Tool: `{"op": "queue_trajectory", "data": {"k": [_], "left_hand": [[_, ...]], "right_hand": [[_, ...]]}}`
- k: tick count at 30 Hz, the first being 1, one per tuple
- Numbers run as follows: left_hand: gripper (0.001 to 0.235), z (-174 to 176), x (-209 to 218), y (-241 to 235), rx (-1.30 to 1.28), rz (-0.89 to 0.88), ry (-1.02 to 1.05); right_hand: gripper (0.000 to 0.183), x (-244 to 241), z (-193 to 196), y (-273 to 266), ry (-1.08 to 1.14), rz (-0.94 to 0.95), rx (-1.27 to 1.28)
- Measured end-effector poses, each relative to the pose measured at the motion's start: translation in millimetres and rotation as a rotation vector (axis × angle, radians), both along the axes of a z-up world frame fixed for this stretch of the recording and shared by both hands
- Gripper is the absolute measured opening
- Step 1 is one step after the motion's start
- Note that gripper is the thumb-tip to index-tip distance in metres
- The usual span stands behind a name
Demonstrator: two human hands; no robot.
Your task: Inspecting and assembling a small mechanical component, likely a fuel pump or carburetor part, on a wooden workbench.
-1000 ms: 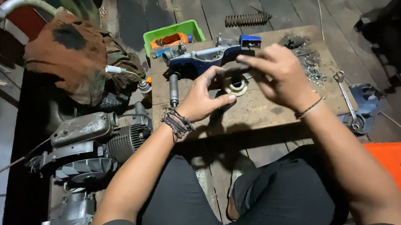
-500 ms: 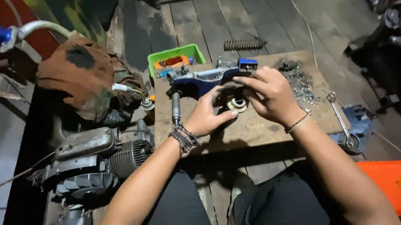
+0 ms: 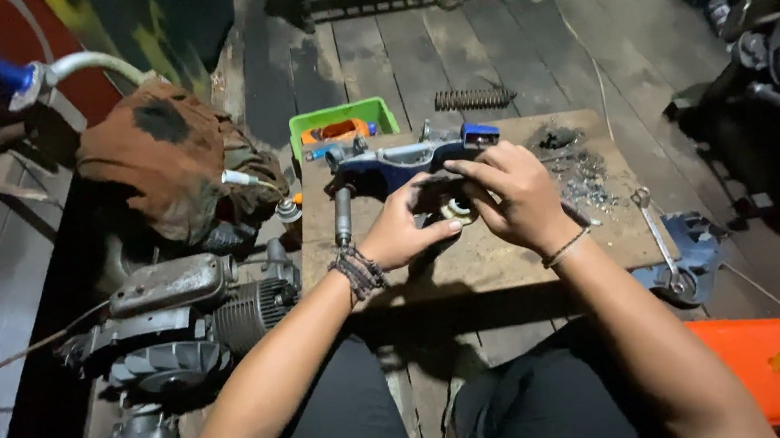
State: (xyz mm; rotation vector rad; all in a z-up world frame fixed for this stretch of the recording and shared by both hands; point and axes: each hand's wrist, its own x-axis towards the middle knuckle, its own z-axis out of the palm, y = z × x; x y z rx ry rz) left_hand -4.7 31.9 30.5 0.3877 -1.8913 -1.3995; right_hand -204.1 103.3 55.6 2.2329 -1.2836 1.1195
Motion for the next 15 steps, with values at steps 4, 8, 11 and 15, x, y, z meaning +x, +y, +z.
{"op": "queue_trajectory", "data": {"k": [4,8,11,15], "left_hand": [[0.049,-6,5,-6,-0.037,0.058,-0.023],[0.050,-9,4,-6,0.003,0.004,0.010],[0.049,-5,5,-2,0.019,-0.020,0.019],[0.056,-16,14,-16,0.062,-0.027,0.051]], "right_hand": [[0.025,-15,-6,-7,0.016,0.014,-0.012],[0.024,-9,-1,0,0.015,-0.003,0.006],[0.025,-10,-2,0,0.024,0.008,0.022],[0.019,-68,-24,-11,0.106,-0.108,0.016]]}}
